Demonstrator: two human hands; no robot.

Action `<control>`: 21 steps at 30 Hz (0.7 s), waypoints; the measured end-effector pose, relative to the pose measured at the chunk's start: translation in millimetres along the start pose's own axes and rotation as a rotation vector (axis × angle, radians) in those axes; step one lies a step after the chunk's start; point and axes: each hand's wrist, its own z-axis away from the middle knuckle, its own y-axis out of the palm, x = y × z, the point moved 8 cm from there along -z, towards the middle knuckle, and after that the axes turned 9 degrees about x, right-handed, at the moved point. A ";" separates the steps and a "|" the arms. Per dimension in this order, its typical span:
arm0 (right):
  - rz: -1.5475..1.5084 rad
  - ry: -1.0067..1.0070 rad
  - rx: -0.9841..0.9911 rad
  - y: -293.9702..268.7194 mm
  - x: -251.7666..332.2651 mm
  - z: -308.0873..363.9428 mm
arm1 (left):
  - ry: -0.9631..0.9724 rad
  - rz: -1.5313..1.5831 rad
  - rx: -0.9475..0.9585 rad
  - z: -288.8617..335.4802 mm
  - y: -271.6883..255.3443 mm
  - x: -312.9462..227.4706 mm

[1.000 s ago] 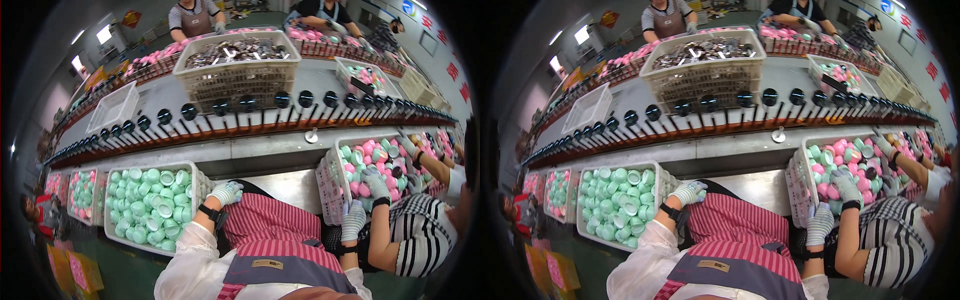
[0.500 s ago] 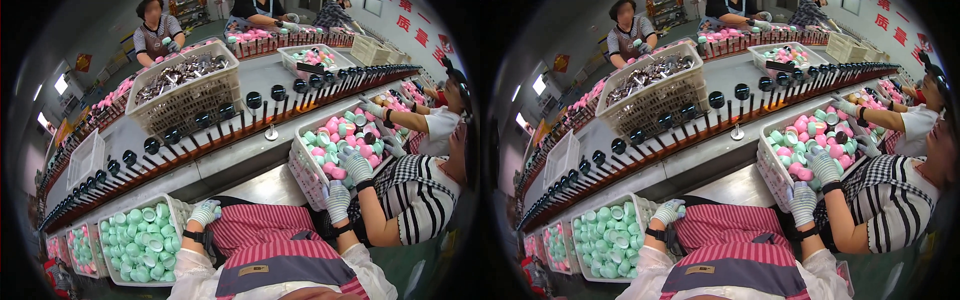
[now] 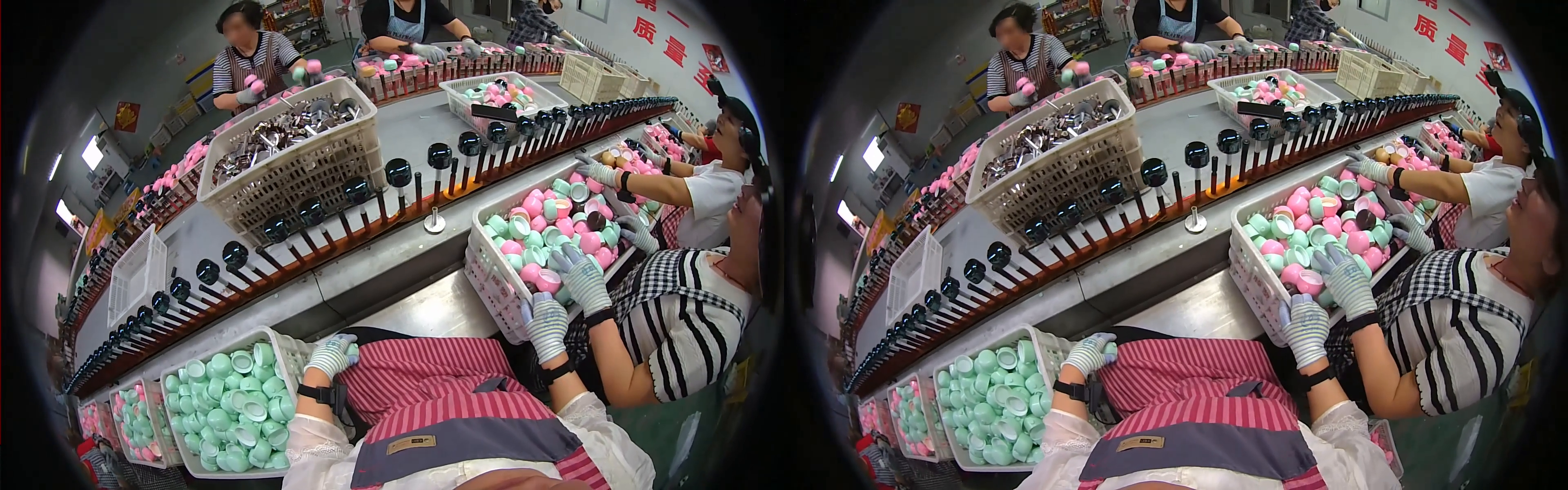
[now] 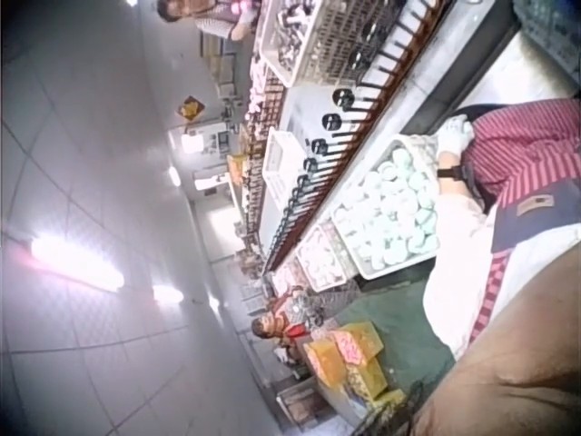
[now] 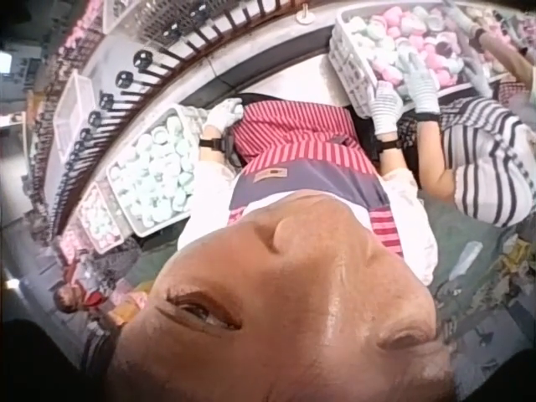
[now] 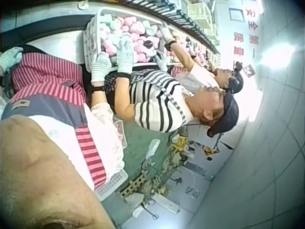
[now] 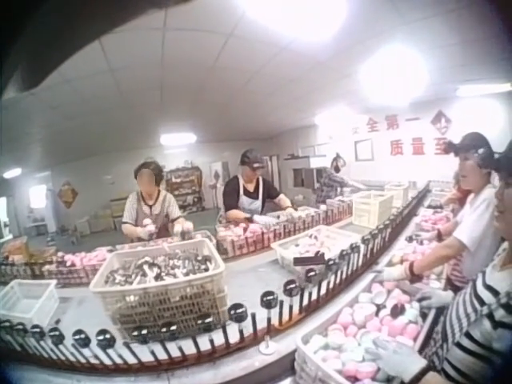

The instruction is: Moving and organizing plastic bins containing small plastic components on and around an assembly line.

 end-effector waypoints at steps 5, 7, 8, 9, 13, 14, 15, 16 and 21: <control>0.003 0.012 0.008 -1.3 1.6 0.0 | 0.008 0.011 0.002 2.9 -4.6 -4.8; 0.004 0.017 0.018 -0.3 1.2 -0.3 | 0.005 0.003 0.000 3.6 -6.6 -6.0; 0.004 0.017 0.018 -0.4 1.4 -0.3 | 0.005 0.004 0.000 3.6 -6.7 -5.8; 0.004 0.021 0.023 0.0 1.2 -0.3 | 0.009 0.006 0.000 3.4 -6.7 -5.6; 0.012 0.010 0.006 0.6 1.0 -0.2 | 0.013 0.010 -0.003 2.0 -5.3 -3.8; 0.012 0.011 0.007 0.1 1.0 -0.2 | 0.014 0.010 -0.002 2.0 -5.8 -4.4; 0.008 0.006 0.005 -1.2 1.6 -0.3 | 0.011 0.011 0.001 2.2 -6.4 -4.9; 0.003 0.001 0.003 -2.0 1.9 -0.4 | 0.008 0.013 0.005 2.4 -6.6 -5.3; 0.004 0.011 0.029 0.5 0.7 -1.2 | 0.011 0.014 0.003 1.9 -4.9 -4.4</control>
